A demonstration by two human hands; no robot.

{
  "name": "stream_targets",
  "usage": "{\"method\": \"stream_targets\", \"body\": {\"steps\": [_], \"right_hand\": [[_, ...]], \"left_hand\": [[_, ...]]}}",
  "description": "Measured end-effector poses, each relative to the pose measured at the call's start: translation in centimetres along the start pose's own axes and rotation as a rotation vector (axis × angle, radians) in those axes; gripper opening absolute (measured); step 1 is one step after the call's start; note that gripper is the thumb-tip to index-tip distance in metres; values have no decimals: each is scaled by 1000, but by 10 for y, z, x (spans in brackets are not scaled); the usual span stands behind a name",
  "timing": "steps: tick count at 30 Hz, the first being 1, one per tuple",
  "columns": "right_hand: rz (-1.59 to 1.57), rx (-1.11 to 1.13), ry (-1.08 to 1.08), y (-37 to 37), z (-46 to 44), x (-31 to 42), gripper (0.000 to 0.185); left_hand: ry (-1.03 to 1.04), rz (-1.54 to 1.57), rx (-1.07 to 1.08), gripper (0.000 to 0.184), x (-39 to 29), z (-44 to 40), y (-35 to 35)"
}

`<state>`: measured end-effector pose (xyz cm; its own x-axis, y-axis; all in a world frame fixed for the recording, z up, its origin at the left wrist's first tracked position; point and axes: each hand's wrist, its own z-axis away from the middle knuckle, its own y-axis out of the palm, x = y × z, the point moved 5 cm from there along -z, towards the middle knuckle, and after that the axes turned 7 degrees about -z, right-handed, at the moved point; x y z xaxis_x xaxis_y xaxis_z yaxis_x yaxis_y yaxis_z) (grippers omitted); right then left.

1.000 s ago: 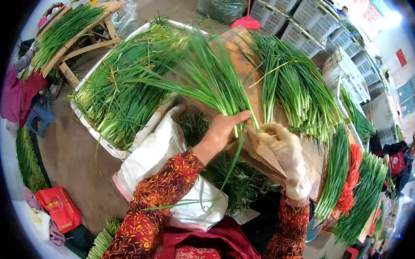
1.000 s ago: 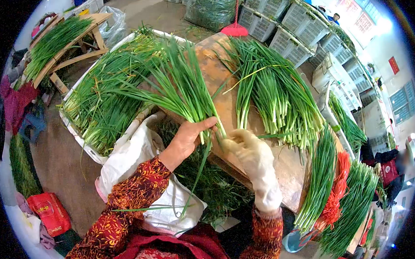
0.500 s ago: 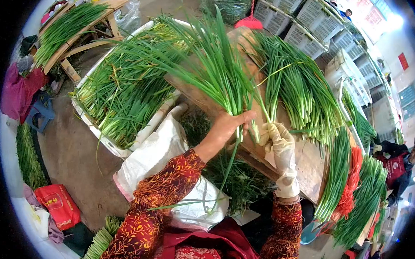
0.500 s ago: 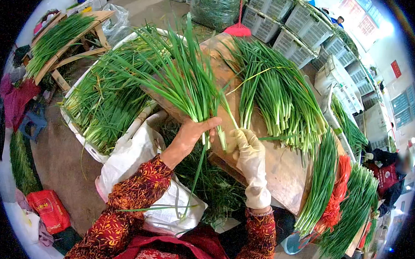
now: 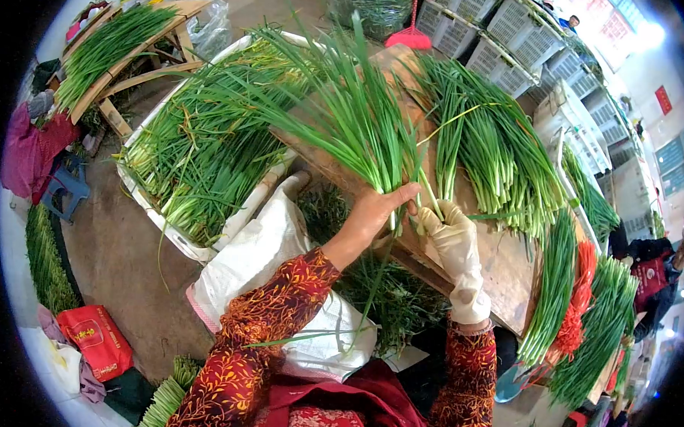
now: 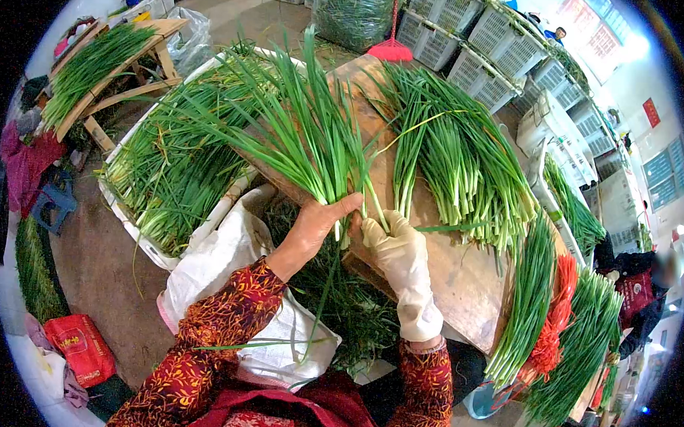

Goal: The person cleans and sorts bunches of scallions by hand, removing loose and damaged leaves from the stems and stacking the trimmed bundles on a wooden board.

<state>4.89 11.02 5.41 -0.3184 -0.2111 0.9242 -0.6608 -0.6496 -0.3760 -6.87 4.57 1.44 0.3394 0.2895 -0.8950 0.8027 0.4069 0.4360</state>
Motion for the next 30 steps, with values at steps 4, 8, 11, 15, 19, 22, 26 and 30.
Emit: {"method": "stream_targets", "body": {"steps": [4, 8, 11, 15, 19, 22, 26, 30], "right_hand": [[-324, 117, 123, 2, 0, -4, 22], [-601, 150, 211, 8, 1, -9, 27], [-394, 171, 164, 7, -7, -12, 27], [-377, 113, 7, 5, -12, -13, 26], [-310, -21, 35, -6, -10, -14, 24], [-386, -203, -102, -31, -9, -9, 22], [-470, -170, -119, -11, -7, 1, 19], [-557, 16, 62, 12, 0, -6, 19]], "left_hand": [[-129, 101, -50, 20, 3, 4, 1], [-212, 223, -76, 20, 11, 6, 1], [-182, 202, -30, 20, 19, 5, 3], [-135, 61, -72, 18, 14, 2, 0], [-17, 41, -63, 18, 6, -1, -7], [-91, 149, -107, 19, 4, -1, -16], [-124, 121, -115, 20, 9, 2, -12], [-74, 54, -177, 17, 13, 2, -9]]}}
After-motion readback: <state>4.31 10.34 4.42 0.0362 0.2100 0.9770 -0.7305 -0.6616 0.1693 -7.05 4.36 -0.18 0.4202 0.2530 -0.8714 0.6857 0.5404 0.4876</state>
